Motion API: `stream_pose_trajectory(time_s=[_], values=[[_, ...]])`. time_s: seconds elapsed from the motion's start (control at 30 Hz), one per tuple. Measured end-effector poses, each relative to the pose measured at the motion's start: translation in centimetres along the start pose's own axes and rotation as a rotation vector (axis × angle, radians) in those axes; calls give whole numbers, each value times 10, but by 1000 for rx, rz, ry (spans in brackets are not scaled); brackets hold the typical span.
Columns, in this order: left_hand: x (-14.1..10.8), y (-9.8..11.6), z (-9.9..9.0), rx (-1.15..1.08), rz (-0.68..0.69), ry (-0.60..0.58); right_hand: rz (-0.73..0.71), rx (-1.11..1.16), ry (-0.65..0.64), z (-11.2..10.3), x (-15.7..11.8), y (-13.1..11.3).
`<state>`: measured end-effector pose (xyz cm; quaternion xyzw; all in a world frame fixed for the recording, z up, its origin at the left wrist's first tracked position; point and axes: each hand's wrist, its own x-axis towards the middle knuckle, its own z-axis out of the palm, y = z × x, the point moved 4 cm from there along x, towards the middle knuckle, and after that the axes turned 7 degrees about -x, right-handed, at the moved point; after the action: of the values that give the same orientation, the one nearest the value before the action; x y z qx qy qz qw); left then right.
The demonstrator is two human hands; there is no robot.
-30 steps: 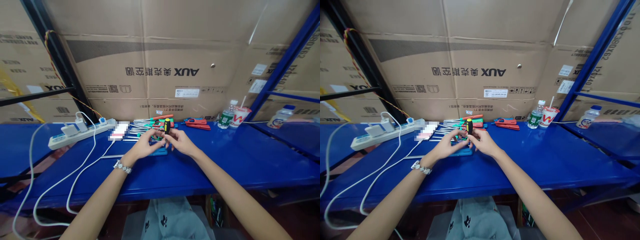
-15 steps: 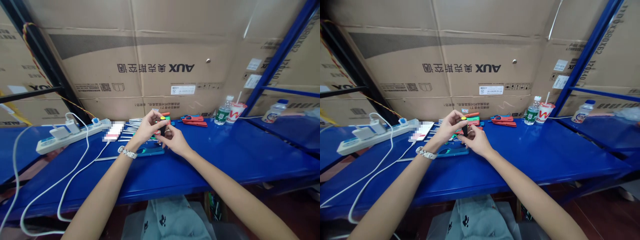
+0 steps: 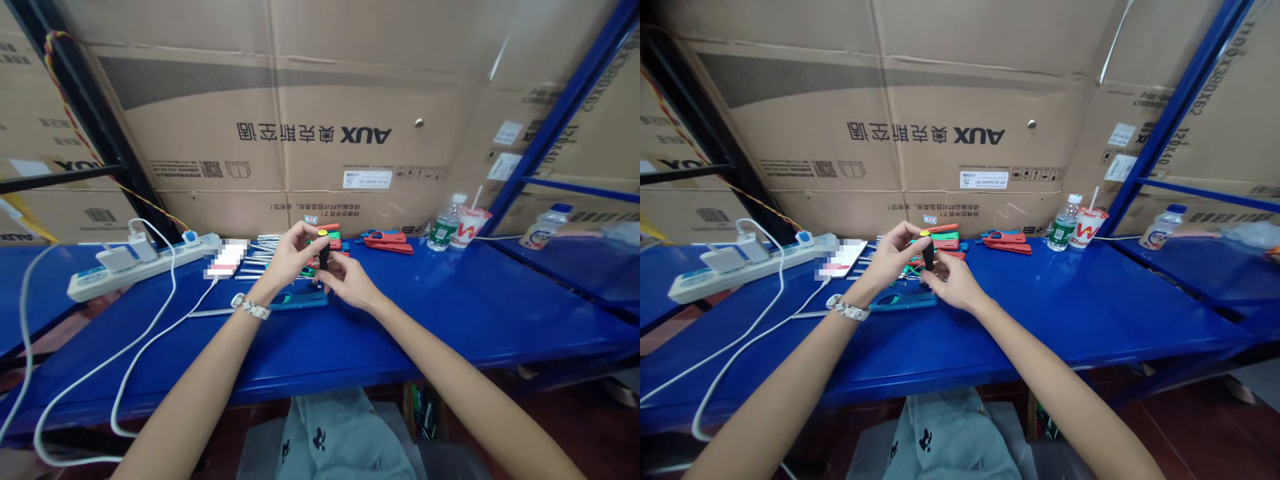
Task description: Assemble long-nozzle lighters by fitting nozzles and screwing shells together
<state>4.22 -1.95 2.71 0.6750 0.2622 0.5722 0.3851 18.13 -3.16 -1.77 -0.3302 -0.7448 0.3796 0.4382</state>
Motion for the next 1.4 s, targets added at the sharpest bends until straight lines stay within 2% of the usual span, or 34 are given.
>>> stream_pose_trajectory(time_s=[0.07,0.13,0.2,0.33,0.43,0.5,0.6,0.67,0.77,0.87,0.93,1.07,1.13,1.2,1.3,1.4], values=[[0,0,3,4,26,60,-4,-13,138,1,1,0],[0,3,6,33,50,88,24,-6,194,1,3,1],[-2,7,9,41,69,61,37,10,144,0,4,1],[-6,12,13,20,25,-90,-22,-7,5,-6,2,-2],[-6,8,11,28,-7,-71,-52,-43,-23,-7,-1,-3],[-5,5,10,9,-2,-19,-61,-63,28,-5,-1,-1],[-3,4,10,29,38,55,-35,-25,182,-3,1,2],[-3,8,9,105,65,59,-10,34,218,-2,2,3],[-6,15,9,176,83,-15,-5,57,126,-3,2,0],[-7,17,9,114,39,-100,-27,16,19,-4,-1,-5],[-6,15,10,60,6,-104,-47,-23,10,-3,-3,-6],[-2,11,13,36,43,31,-48,-93,186,0,-2,-1],[-2,11,15,62,66,69,-20,-64,234,0,0,2],[-3,12,15,65,64,33,8,-3,169,-1,2,3],[-7,15,13,10,24,-110,14,40,3,-4,2,-1],[-8,13,9,-12,-22,-183,-6,28,-74,-6,0,-4]])
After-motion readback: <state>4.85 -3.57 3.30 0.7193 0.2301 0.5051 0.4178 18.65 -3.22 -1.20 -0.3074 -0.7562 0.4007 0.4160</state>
